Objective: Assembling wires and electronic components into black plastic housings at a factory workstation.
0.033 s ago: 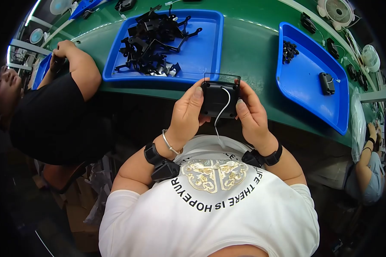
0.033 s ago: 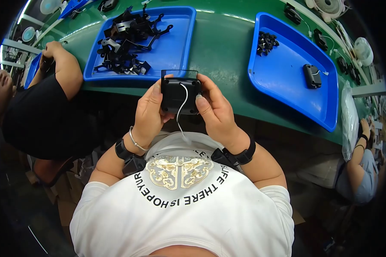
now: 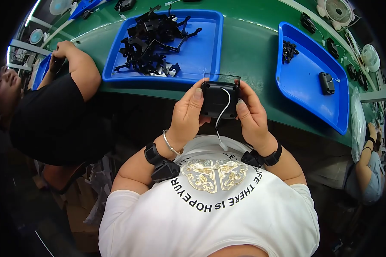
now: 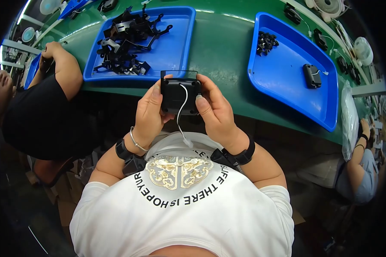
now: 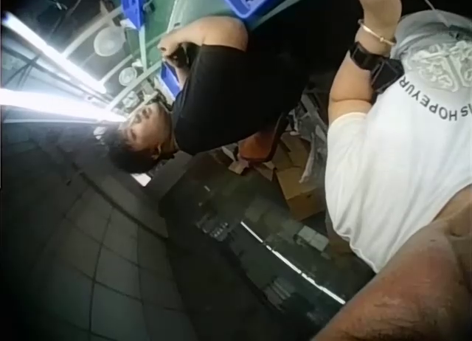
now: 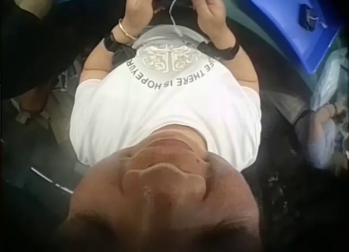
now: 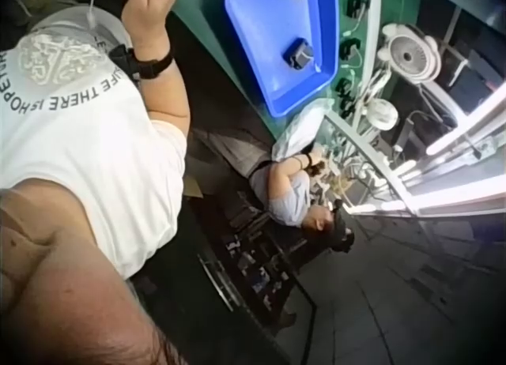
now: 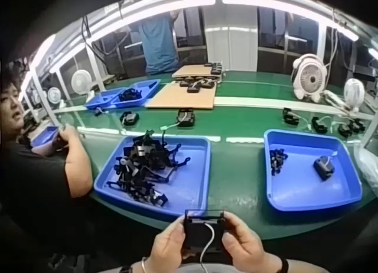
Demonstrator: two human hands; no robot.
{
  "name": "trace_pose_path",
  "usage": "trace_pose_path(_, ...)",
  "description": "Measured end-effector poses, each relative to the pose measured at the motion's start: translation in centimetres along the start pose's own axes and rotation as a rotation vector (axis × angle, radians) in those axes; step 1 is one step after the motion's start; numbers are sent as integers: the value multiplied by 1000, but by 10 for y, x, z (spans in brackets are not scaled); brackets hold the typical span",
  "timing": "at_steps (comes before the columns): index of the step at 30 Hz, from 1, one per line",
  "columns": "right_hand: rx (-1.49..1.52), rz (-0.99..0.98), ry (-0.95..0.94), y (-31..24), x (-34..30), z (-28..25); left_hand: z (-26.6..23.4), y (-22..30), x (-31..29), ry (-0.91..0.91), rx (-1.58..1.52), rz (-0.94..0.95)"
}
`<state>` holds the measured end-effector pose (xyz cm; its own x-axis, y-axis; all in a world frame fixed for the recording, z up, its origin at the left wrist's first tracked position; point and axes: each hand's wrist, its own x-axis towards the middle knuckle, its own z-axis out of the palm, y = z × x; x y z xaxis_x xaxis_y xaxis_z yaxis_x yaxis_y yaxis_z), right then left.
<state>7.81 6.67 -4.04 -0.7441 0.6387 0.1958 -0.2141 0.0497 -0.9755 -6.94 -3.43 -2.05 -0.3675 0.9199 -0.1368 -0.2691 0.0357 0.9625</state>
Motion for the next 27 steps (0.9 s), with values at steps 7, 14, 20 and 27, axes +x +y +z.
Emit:
trace_pose_path(7,218,45,74,1,1,3,-1,-8,0,-27,65,90)
trace_pose_path(14,257,26,82,-2,2,3,-2,-11,1,-41,-6,95)
trace_pose_path(20,266,152,-9,0,1,-9,2,-4,6,-35,-205,-18)
trace_pose_path(27,-49,66,112,-10,1,4,9,-5,6,52,15,26)
